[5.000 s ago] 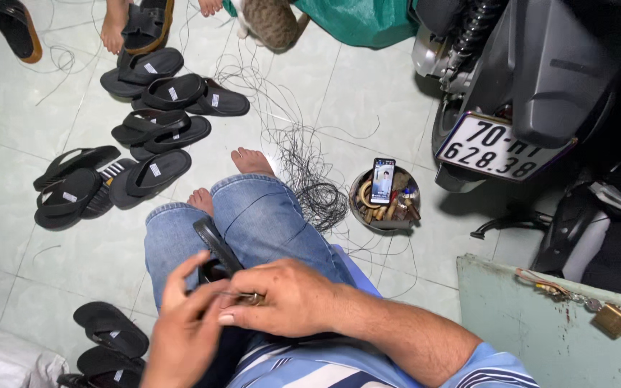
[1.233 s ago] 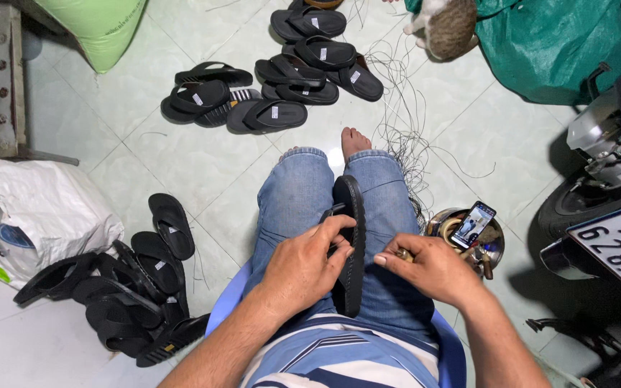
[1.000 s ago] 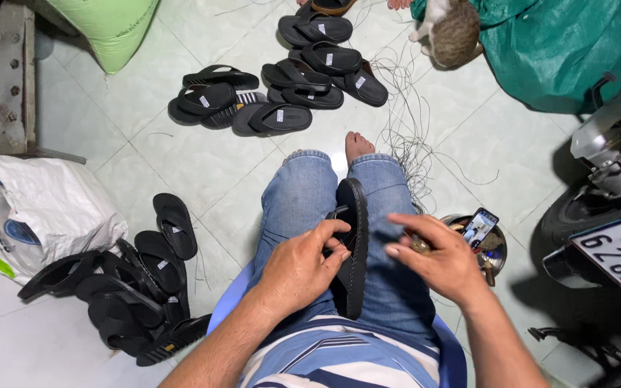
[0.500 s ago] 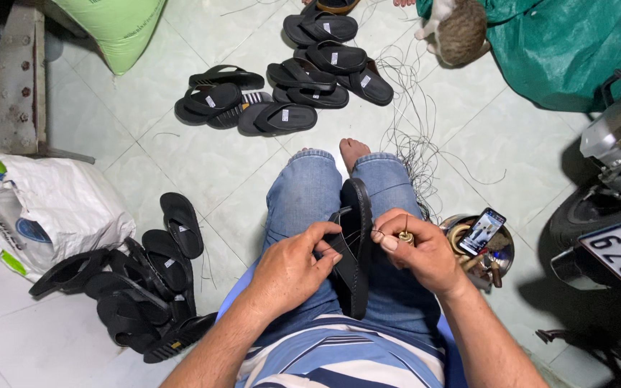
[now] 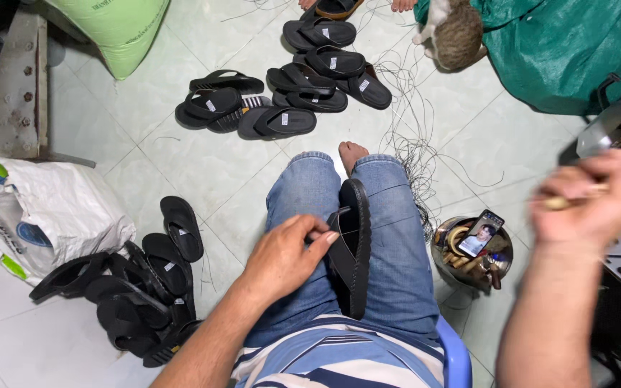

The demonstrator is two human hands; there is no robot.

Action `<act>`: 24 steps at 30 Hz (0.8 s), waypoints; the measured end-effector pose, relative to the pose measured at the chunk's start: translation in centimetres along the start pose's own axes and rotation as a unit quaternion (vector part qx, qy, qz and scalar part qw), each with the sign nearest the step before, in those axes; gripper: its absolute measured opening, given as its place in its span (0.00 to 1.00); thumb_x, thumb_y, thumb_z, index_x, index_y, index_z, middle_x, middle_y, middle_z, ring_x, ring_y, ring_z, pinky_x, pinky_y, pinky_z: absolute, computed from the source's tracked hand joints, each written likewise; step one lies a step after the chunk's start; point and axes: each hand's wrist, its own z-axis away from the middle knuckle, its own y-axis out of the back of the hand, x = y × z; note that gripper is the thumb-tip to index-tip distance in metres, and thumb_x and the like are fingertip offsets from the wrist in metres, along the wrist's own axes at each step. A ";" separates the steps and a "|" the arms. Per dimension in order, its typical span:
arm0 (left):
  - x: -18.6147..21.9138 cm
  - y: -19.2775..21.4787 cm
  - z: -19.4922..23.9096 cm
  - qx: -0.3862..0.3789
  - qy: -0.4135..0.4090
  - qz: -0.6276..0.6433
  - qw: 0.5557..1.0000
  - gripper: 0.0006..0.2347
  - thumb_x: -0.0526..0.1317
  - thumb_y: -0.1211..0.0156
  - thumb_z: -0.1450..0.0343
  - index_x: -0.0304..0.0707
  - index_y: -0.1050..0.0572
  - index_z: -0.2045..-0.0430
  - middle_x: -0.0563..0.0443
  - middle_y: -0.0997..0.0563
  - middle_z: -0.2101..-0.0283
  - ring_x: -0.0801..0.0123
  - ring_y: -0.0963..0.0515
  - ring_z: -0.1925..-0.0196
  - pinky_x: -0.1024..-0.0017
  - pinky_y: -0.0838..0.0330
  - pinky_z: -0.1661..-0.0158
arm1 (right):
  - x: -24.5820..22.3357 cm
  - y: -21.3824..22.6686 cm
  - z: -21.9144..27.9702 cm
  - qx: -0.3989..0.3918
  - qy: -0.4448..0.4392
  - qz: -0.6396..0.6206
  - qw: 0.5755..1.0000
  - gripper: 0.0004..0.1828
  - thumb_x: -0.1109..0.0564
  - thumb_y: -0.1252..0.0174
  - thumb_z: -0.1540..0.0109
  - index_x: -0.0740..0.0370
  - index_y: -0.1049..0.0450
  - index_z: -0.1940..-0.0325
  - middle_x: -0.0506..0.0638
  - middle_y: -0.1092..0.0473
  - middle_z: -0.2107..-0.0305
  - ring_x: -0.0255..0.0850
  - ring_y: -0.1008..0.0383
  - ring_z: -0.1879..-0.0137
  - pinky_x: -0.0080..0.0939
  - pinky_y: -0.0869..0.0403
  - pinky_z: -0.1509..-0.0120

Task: The person sits on a blue plastic chair and sews a black flip-flop using a needle and thread. They hold the slipper on their lap and repeatedly pass the needle through the strap to attach it to the sole. Several other flip-flops are scattered on the floor nearby.

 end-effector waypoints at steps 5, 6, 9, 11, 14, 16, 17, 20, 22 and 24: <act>-0.4 -0.5 0.6 -0.065 -0.013 -0.069 0.995 0.11 0.50 0.57 0.30 0.46 0.29 0.71 0.56 0.20 0.68 0.60 0.23 0.65 0.60 0.32 0.66 | 2.2 4.4 -1.2 -0.114 0.054 0.108 0.986 0.25 0.50 0.42 0.46 0.62 0.38 0.50 0.54 0.33 0.51 0.27 0.33 0.72 0.22 0.35 0.72; -0.4 -0.5 0.5 -0.087 -0.016 -0.105 0.991 0.12 0.49 0.59 0.29 0.46 0.28 0.72 0.52 0.20 0.68 0.54 0.23 0.65 0.56 0.33 0.65 | 3.6 7.4 -2.3 -0.333 -0.106 0.000 0.937 0.40 0.53 0.43 0.44 0.75 0.50 0.35 0.64 0.45 0.39 0.35 0.27 0.60 0.25 0.27 0.59; -0.1 -0.5 0.7 -0.125 -0.050 -0.114 0.984 0.10 0.46 0.60 0.30 0.49 0.28 0.67 0.57 0.23 0.61 0.59 0.25 0.59 0.59 0.34 0.61 | 10.1 1.5 9.7 -0.434 0.222 0.667 0.564 0.23 0.54 0.45 0.43 0.53 0.34 0.43 0.50 0.34 0.46 0.41 0.34 0.40 0.37 0.39 0.34; -0.3 0.2 0.9 -0.133 -0.154 0.047 0.978 0.10 0.44 0.55 0.31 0.46 0.25 0.70 0.51 0.27 0.55 0.63 0.29 0.51 0.65 0.38 0.53 | 11.6 1.3 10.4 -0.434 0.230 0.656 0.573 0.13 0.52 0.46 0.42 0.53 0.31 0.53 0.46 0.30 0.58 0.39 0.30 0.52 0.36 0.35 0.47; 0.6 2.4 2.3 -0.167 -0.292 0.357 0.872 0.08 0.41 0.50 0.31 0.39 0.23 0.70 0.36 0.35 0.45 0.54 0.31 0.43 0.60 0.39 0.43 | 11.7 1.2 10.1 -0.430 0.195 0.648 0.598 0.08 0.50 0.47 0.41 0.53 0.27 0.64 0.41 0.26 0.71 0.34 0.26 0.65 0.34 0.31 0.59; 1.1 3.2 2.6 -0.196 -0.326 0.498 0.780 0.08 0.40 0.48 0.30 0.35 0.23 0.69 0.29 0.39 0.40 0.41 0.30 0.42 0.49 0.37 0.41 | 11.4 1.1 9.8 -0.419 0.151 0.652 0.614 0.07 0.50 0.47 0.42 0.53 0.27 0.65 0.40 0.26 0.71 0.32 0.25 0.66 0.32 0.31 0.58; 1.3 2.9 2.1 -0.138 -0.242 0.439 0.854 0.10 0.40 0.52 0.30 0.34 0.24 0.66 0.36 0.32 0.43 0.51 0.22 0.56 0.64 0.30 0.52 | 11.2 1.0 9.4 -0.434 0.118 0.633 0.630 0.07 0.51 0.46 0.42 0.53 0.26 0.66 0.40 0.26 0.72 0.29 0.27 0.66 0.30 0.32 0.58; 2.9 1.9 0.9 -0.065 -0.052 0.169 0.982 0.17 0.51 0.47 0.39 0.48 0.28 0.59 0.55 0.22 0.51 0.66 0.18 0.61 0.74 0.28 0.59 | 11.3 0.8 8.8 -0.474 0.075 0.589 0.650 0.07 0.52 0.42 0.44 0.54 0.24 0.65 0.41 0.25 0.71 0.27 0.27 0.64 0.27 0.32 0.57; 3.7 0.6 0.0 -0.061 0.058 -0.039 0.996 0.27 0.61 0.39 0.47 0.65 0.32 0.55 0.67 0.19 0.57 0.70 0.21 0.53 0.69 0.33 0.54 | 11.1 1.1 8.8 -0.490 0.052 0.570 0.657 0.10 0.53 0.38 0.47 0.55 0.23 0.62 0.43 0.24 0.68 0.28 0.26 0.63 0.26 0.31 0.56; 3.8 -0.4 -1.1 -0.086 0.087 -0.076 0.990 0.24 0.61 0.43 0.43 0.60 0.27 0.55 0.55 0.19 0.72 0.65 0.21 0.59 0.69 0.33 0.57 | 10.9 0.9 8.9 -0.531 0.102 0.568 0.620 0.08 0.54 0.43 0.43 0.55 0.24 0.62 0.44 0.24 0.68 0.30 0.23 0.62 0.27 0.29 0.56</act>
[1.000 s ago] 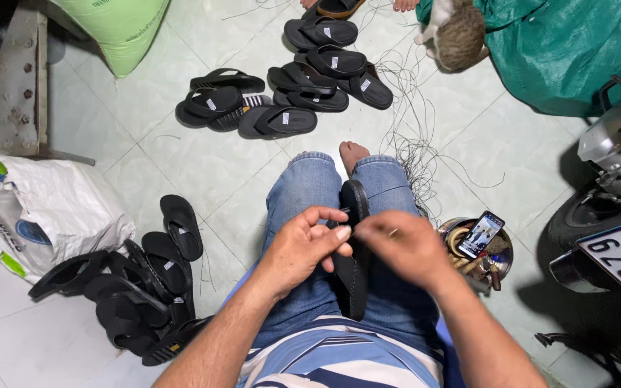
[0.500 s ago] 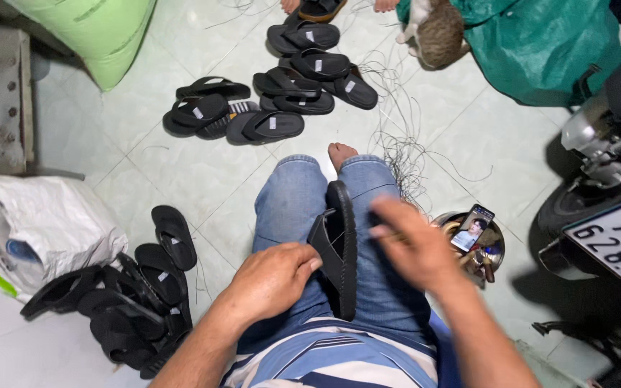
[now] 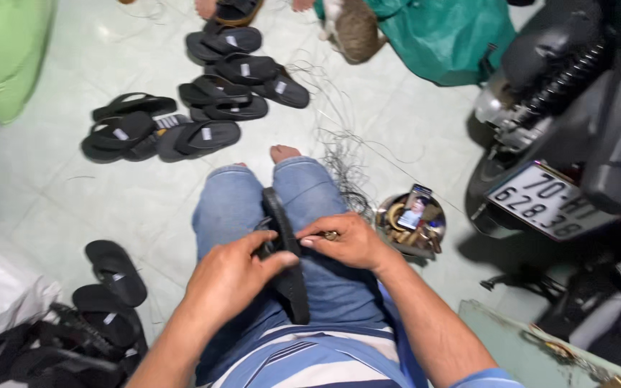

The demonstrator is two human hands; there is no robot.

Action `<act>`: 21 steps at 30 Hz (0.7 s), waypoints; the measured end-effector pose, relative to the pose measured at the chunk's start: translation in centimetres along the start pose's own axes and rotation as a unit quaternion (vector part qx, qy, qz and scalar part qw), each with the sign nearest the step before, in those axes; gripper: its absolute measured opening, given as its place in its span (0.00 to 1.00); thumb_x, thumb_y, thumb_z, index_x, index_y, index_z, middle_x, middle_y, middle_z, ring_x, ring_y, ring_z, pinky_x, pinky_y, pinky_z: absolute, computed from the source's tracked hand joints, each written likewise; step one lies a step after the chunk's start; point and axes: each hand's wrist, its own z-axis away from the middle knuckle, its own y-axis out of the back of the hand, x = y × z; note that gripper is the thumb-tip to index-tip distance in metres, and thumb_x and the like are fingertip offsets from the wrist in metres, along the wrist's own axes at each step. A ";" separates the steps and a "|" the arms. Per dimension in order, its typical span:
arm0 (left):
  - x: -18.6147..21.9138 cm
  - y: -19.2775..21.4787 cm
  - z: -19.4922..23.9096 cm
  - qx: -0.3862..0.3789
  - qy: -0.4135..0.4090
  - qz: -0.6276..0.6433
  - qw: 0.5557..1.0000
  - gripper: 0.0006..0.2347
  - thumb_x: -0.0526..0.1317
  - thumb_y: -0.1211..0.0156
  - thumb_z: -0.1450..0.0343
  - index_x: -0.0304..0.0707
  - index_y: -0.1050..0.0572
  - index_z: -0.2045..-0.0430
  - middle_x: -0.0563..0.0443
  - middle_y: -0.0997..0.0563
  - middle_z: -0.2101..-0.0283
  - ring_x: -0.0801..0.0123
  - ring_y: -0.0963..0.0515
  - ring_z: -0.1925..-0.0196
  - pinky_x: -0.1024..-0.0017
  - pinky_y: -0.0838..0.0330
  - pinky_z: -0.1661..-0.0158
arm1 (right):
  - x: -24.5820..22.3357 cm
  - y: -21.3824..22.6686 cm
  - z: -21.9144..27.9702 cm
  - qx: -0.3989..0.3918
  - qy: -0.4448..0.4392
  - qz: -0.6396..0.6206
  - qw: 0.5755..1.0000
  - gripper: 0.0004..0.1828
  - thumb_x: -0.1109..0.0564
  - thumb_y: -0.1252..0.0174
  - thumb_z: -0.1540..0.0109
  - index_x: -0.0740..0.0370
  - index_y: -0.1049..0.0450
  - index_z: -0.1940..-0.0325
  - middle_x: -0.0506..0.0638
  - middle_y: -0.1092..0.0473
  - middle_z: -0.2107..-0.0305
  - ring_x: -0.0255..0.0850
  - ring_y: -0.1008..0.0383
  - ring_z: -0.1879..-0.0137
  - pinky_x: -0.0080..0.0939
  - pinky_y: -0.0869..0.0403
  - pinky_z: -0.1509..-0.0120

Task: The person sits on a blue plastic chair and sews a black flip-flop using a needle and thread. They hold the slipper on their lap and repeatedly pass the needle through the strap to attach it to the sole. Several other flip-flops are scattered on the floor nearby.

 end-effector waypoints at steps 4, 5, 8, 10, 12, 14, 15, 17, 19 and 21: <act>-4.8 -3.4 -4.5 -0.073 0.014 0.320 0.945 0.13 0.39 0.44 0.35 0.46 0.18 0.59 0.61 0.38 0.88 0.78 0.46 0.86 0.80 0.48 0.82 | 0.0 -0.5 0.2 0.041 0.025 -0.019 0.999 0.06 0.54 0.43 0.43 0.58 0.24 0.66 0.45 0.24 0.72 0.31 0.23 0.65 0.27 0.28 0.60; -5.9 -3.9 -5.2 -0.071 -0.020 0.369 0.926 0.13 0.36 0.42 0.37 0.39 0.20 0.59 0.52 0.29 0.83 0.76 0.41 0.88 0.81 0.46 0.86 | -0.4 -0.5 0.0 0.058 -0.022 -0.044 0.997 0.05 0.55 0.39 0.45 0.57 0.23 0.68 0.48 0.28 0.79 0.32 0.29 0.72 0.31 0.31 0.67; -4.6 -2.4 -3.8 -0.070 -0.026 0.317 0.945 0.14 0.39 0.45 0.36 0.47 0.22 0.56 0.51 0.24 0.80 0.76 0.32 0.84 0.83 0.40 0.80 | -1.2 0.1 -0.3 0.032 -0.137 -0.060 0.988 0.06 0.52 0.38 0.47 0.54 0.22 0.71 0.44 0.29 0.83 0.29 0.35 0.75 0.31 0.35 0.70; -3.5 -2.2 -2.5 -0.073 0.006 0.213 0.974 0.15 0.44 0.49 0.33 0.61 0.22 0.53 0.58 0.29 0.83 0.78 0.29 0.79 0.83 0.36 0.70 | -2.3 0.7 -0.4 -0.014 -0.208 -0.053 0.977 0.08 0.48 0.41 0.45 0.53 0.23 0.73 0.37 0.27 0.79 0.24 0.36 0.72 0.27 0.36 0.65; -3.7 -3.8 -1.8 0.206 -0.194 -0.003 0.959 0.20 0.54 0.43 0.38 0.65 0.30 0.52 0.60 0.29 0.64 0.65 0.23 0.66 0.56 0.27 0.72 | -4.5 1.1 -0.8 -0.029 -0.314 -0.085 0.945 0.11 0.46 0.42 0.44 0.52 0.28 0.76 0.41 0.32 0.88 0.26 0.38 0.81 0.27 0.37 0.72; -3.7 -4.6 -2.1 0.176 -0.233 0.027 0.956 0.16 0.51 0.44 0.37 0.60 0.27 0.56 0.58 0.30 0.62 0.65 0.23 0.63 0.59 0.27 0.69 | -4.9 0.4 -1.1 -0.022 -0.295 -0.130 0.946 0.12 0.46 0.44 0.43 0.53 0.30 0.76 0.42 0.34 0.88 0.27 0.40 0.82 0.27 0.39 0.76; -3.7 -5.1 -2.2 0.142 -0.270 0.057 0.951 0.12 0.49 0.44 0.37 0.56 0.25 0.60 0.57 0.31 0.59 0.66 0.24 0.60 0.62 0.28 0.65 | -5.1 0.0 -1.1 -0.015 -0.278 -0.176 0.944 0.13 0.46 0.46 0.42 0.54 0.33 0.75 0.44 0.35 0.87 0.29 0.42 0.84 0.27 0.42 0.80; -5.1 -2.4 -1.5 0.097 -0.188 0.213 0.954 0.10 0.49 0.46 0.37 0.49 0.24 0.69 0.59 0.28 0.54 0.68 0.24 0.68 0.69 0.29 0.66 | -5.4 -0.4 -1.3 0.043 -0.286 -0.162 0.943 0.10 0.46 0.46 0.43 0.53 0.30 0.69 0.43 0.34 0.84 0.29 0.40 0.83 0.28 0.39 0.80; -9.5 -0.2 -2.2 0.047 -0.099 0.361 0.926 0.13 0.49 0.48 0.37 0.40 0.22 0.79 0.61 0.25 0.49 0.70 0.24 0.77 0.75 0.30 0.67 | -4.5 -1.2 -0.7 0.102 -0.294 -0.149 0.938 0.12 0.45 0.47 0.44 0.52 0.28 0.62 0.43 0.33 0.81 0.30 0.37 0.83 0.29 0.36 0.80; -16.8 1.4 -3.9 0.287 -0.047 0.561 0.775 0.11 0.34 0.57 0.27 0.29 0.35 0.53 0.44 0.30 0.50 0.64 0.26 0.49 0.73 0.28 0.52 | -2.4 -2.2 0.5 0.239 -0.230 -0.174 0.927 0.12 0.48 0.50 0.40 0.56 0.30 0.57 0.41 0.40 0.91 0.30 0.39 0.86 0.28 0.37 0.83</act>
